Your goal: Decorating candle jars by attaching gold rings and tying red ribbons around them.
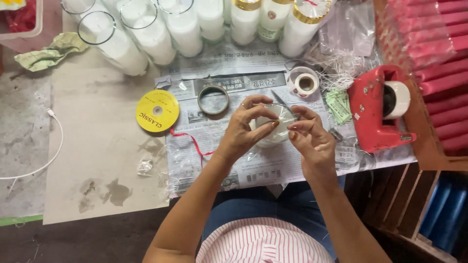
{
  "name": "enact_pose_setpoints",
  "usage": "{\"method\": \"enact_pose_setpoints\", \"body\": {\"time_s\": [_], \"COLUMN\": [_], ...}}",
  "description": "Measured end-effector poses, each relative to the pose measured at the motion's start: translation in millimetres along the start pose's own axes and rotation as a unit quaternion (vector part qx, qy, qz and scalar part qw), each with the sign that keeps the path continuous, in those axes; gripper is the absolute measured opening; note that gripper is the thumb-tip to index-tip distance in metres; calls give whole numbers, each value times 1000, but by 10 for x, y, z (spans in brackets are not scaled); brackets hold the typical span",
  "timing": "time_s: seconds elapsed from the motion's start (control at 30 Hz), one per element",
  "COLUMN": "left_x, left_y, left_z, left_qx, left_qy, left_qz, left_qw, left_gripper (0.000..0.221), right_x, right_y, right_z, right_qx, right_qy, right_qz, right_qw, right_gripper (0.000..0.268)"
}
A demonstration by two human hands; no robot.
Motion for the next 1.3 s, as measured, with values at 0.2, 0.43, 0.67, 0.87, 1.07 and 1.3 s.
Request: {"method": "enact_pose_setpoints", "body": {"time_s": [0.2,0.43,0.67,0.87,1.07,1.3], "left_x": [36,170,86,33,22,39], "left_y": [-23,-71,-41,-18,-34,-49], "left_z": [-32,-70,-48,-79,-70,-122], "left_qx": [-15,-48,-62,-64,-29,-24], "left_qy": [-15,-69,-90,-99,-94,-83], "left_qz": [-25,5,5,2,17,30], "left_qw": [999,996,994,993,995,996], "left_gripper": [10,7,5,4,4,1], "right_x": [-106,-170,-267,-376,435,351], "right_y": [-76,16,70,199,1340,2656], "right_z": [24,206,538,814,410,234], "right_qx": [-25,16,39,2,-174,-223], "right_qy": [-4,-22,-75,-68,18,-396], "right_qz": [-74,-97,-94,-125,-370,-446], "right_qw": [997,995,992,990,912,771], "right_gripper": [15,22,44,20,5,25]}}
Point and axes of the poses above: each hand's wrist, its own z-axis towards the middle knuckle, its own y-axis out of the back of the hand, x = y × z, the point moved 1 cm from there along z, towards the middle knuckle, and after that the axes turned 4 degrees about -y, right-handed, at the moved point
